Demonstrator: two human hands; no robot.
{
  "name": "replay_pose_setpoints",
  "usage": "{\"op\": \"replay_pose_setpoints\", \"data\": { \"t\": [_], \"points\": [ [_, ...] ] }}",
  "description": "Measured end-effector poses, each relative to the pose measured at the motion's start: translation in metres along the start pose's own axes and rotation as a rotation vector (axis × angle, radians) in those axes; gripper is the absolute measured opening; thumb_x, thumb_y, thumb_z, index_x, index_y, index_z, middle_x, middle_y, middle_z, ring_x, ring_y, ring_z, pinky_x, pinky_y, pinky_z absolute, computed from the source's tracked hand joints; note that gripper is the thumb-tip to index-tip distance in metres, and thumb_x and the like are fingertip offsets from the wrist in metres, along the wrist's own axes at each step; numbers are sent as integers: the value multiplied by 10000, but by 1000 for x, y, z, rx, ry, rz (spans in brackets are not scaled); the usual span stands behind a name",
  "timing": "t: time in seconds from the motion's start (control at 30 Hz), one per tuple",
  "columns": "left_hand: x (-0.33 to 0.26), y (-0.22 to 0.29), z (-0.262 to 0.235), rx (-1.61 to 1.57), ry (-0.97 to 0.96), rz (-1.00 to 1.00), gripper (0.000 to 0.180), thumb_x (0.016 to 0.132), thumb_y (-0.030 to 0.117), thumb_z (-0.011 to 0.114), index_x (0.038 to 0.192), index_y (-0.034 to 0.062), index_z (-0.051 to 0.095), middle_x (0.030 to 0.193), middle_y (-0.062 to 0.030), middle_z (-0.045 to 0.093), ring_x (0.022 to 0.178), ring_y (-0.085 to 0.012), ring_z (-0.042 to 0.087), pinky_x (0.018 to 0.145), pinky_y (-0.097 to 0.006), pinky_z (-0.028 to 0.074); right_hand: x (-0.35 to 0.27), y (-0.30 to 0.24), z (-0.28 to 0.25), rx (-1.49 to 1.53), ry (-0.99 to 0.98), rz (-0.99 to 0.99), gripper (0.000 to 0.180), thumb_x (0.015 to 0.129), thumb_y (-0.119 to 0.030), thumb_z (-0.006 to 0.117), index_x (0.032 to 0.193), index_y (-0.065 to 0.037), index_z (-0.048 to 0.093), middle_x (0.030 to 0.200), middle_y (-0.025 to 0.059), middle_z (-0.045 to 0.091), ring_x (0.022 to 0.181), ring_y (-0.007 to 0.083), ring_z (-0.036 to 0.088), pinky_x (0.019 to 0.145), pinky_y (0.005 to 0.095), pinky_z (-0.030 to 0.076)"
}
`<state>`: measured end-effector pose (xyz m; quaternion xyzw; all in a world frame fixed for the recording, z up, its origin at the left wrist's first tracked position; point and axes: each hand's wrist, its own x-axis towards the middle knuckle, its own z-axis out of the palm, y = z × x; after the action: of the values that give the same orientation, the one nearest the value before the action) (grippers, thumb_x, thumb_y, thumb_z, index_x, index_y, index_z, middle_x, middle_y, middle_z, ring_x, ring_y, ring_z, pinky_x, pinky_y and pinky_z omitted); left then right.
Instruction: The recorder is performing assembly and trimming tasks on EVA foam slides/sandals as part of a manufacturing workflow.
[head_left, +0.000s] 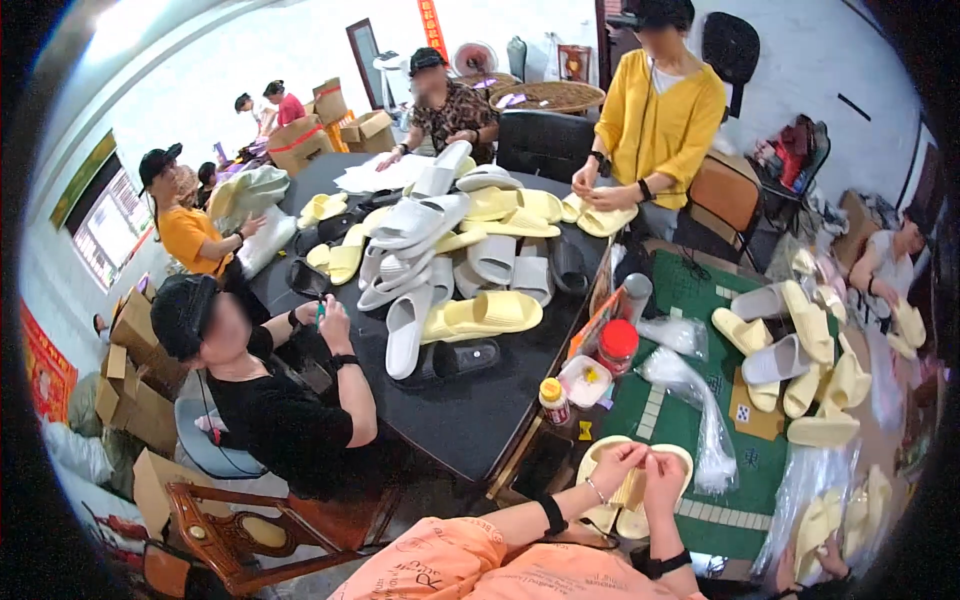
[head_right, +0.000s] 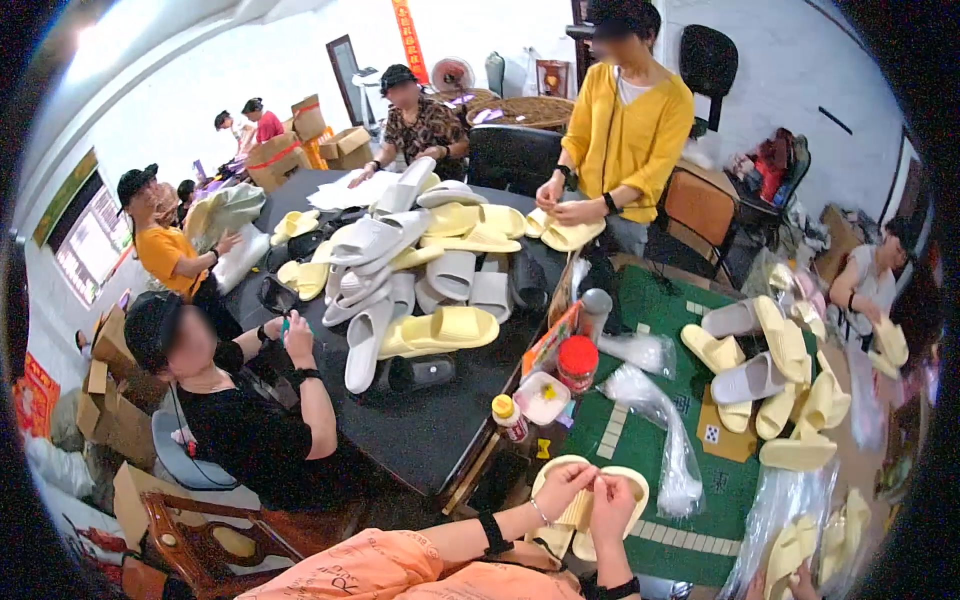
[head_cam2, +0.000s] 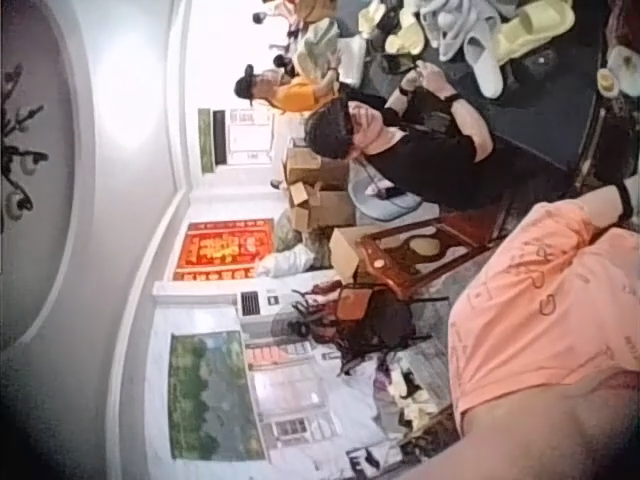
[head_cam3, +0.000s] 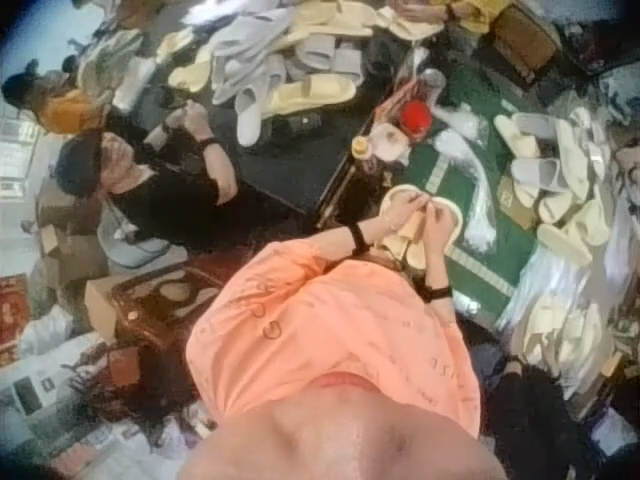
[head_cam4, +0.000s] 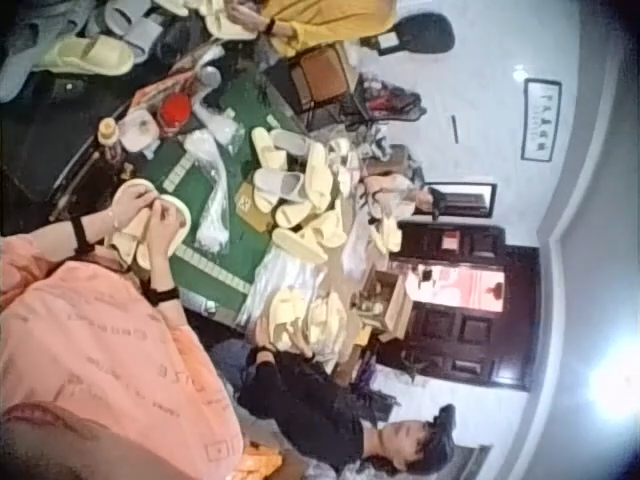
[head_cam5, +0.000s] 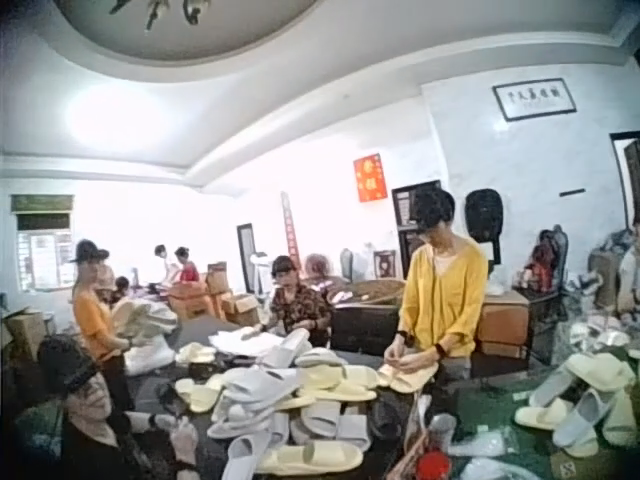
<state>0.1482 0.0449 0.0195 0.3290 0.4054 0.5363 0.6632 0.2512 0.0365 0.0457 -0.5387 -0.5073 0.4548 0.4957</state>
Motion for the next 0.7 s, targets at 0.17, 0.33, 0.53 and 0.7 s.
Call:
{"op": "replay_pose_setpoints", "data": {
  "t": [0.17, 0.33, 0.53, 0.7],
  "points": [
    [0, 0, -5, 13, 4, 28, 199, 827, 160, 513, 939, 0, 552, 864, -19, 560, 775, -81, 515, 696, -209, 425, 2, -3, 2, 35, -37, 3, 93, 811, -66, 499, 757, 0, 463, 732, 45, 538, 673, 86, 521, 612, 208, 418],
    [8, -7, -11, -150, -46, -58, 198, 807, 142, 542, 946, 1, 541, 874, -26, 557, 790, -95, 522, 716, -223, 434, -1, -8, 1, -44, -38, -24, 88, 823, -78, 475, 776, -6, 455, 735, 42, 526, 675, 86, 506, 620, 214, 414],
    [10, -13, -15, -115, -99, -100, 188, 809, 154, 543, 934, 14, 539, 859, -8, 540, 810, -69, 500, 733, -207, 417, -5, -12, 3, -19, -7, 10, 85, 817, -73, 475, 769, -5, 461, 733, 36, 508, 673, 85, 480, 623, 218, 408],
    [1, -12, -8, -281, -75, -231, 209, 819, 164, 531, 971, 23, 516, 863, -5, 532, 804, -63, 495, 730, -197, 410, -9, -12, 6, -109, 31, -29, 77, 818, -55, 459, 757, -9, 457, 713, 27, 488, 645, 76, 458, 590, 205, 388]
  ]
}}
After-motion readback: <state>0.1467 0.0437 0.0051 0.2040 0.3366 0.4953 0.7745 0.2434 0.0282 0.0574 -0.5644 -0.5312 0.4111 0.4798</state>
